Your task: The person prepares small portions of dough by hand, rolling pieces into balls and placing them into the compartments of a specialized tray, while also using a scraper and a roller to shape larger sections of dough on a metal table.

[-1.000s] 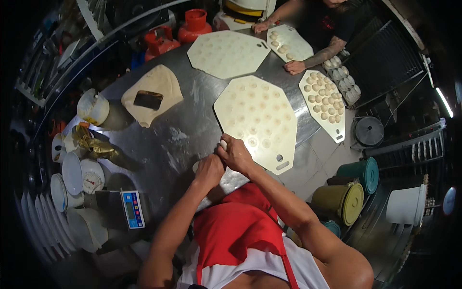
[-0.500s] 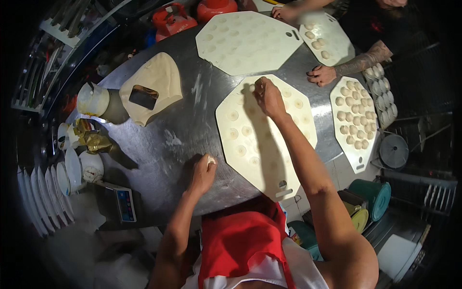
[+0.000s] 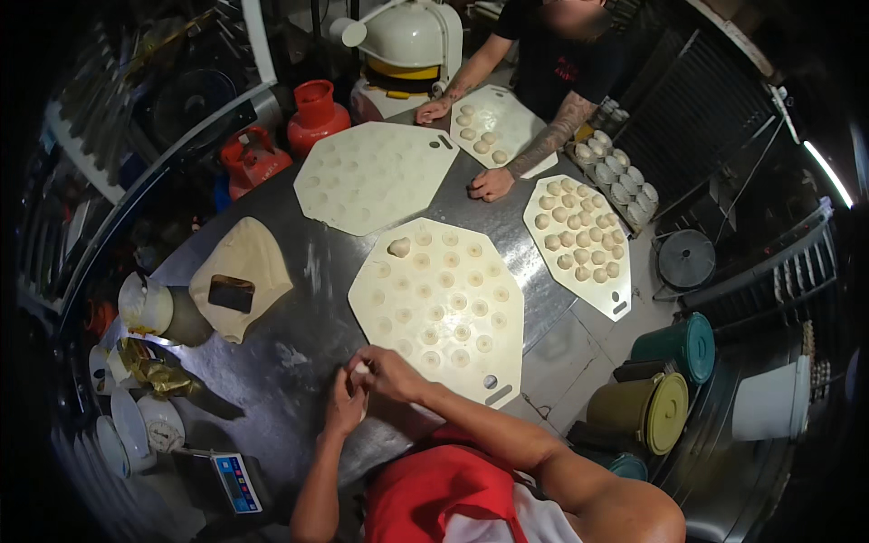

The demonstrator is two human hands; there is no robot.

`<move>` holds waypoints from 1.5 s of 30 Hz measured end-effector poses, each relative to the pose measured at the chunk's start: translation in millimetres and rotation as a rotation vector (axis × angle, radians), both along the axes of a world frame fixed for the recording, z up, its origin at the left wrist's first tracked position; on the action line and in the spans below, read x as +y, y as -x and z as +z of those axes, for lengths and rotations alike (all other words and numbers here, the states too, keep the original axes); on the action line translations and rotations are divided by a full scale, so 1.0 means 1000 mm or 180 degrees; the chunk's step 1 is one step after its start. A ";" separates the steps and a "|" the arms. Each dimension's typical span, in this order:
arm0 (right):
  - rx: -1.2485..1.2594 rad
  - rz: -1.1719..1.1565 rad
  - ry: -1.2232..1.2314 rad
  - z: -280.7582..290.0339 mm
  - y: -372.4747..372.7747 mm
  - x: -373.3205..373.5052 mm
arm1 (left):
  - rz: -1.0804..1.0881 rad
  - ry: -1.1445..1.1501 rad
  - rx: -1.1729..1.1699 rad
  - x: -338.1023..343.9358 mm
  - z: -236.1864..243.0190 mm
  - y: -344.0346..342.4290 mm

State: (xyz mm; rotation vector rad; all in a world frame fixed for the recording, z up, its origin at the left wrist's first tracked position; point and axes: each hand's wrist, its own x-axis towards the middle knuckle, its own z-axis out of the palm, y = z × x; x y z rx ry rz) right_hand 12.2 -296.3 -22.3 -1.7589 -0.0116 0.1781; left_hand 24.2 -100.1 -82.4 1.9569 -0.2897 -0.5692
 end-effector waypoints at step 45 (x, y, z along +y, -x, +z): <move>0.0221 -0.0069 -0.0471 0.028 0.009 -0.012 | -0.0241 0.1412 0.0906 -0.004 0.053 -0.019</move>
